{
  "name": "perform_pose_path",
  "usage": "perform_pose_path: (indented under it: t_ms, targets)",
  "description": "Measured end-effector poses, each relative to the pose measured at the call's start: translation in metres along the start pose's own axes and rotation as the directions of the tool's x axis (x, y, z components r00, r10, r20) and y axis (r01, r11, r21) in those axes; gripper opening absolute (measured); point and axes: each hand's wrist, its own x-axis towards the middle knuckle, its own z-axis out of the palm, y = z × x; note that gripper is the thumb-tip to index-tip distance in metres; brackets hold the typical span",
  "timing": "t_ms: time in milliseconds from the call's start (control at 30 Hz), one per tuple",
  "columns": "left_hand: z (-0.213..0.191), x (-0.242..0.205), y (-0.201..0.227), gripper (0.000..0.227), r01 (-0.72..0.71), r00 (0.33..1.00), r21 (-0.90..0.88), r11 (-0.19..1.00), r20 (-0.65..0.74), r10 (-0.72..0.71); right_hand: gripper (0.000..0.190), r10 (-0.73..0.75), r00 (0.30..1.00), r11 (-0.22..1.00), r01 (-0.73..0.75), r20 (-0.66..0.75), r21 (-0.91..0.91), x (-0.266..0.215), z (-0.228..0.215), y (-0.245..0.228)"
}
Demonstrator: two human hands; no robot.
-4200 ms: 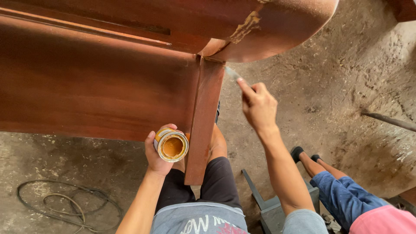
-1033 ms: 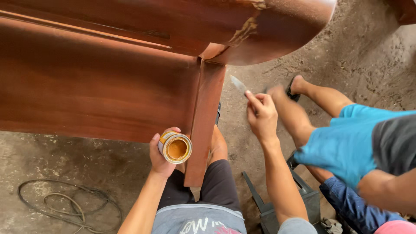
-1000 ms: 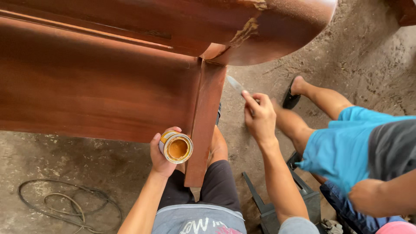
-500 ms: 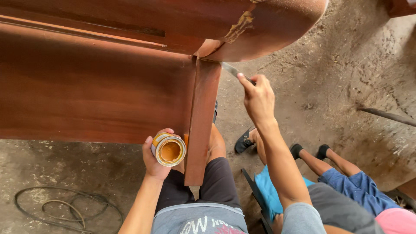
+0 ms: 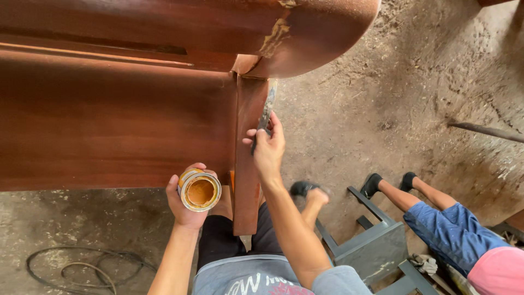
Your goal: The person applies wood filler to a wooden chair using a small spatula while holding a can of filler.
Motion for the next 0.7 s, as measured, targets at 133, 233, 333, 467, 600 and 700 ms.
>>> perform_pose_path:
  t_ms: [133,233,333,467,600,700]
  targets:
    - [-0.003,0.0,0.004,0.064,0.019,1.0,-0.046,0.999,0.022,-0.018,0.055,-0.001,1.0,0.999,0.0,-0.025,-0.051,0.005,0.01,0.008]
    - [-0.007,-0.001,0.006,0.064,0.001,0.996,0.032,0.999,-0.089,0.002,0.057,-0.032,0.999,0.999,0.033,0.02,-0.043,0.002,0.016,0.019]
    - [-0.012,-0.003,0.006,0.064,-0.003,0.994,0.022,1.0,-0.109,0.005,0.057,-0.071,0.996,0.995,0.067,-0.061,-0.07,0.003,0.017,0.023]
    - [-0.016,-0.006,0.01,0.063,-0.015,0.993,0.025,1.0,-0.113,0.018,0.057,-0.05,0.998,0.995,0.046,-0.049,-0.085,0.001,0.025,0.021]
    - [-0.017,-0.006,0.013,0.064,-0.024,0.991,0.032,0.999,-0.13,0.028,0.057,-0.043,0.999,0.99,0.039,-0.023,-0.135,-0.006,0.048,0.018]
    - [-0.018,-0.009,0.016,0.064,-0.03,0.99,0.016,0.999,-0.134,0.032,0.056,-0.026,1.0,0.987,0.024,-0.008,-0.156,-0.013,0.066,0.016]
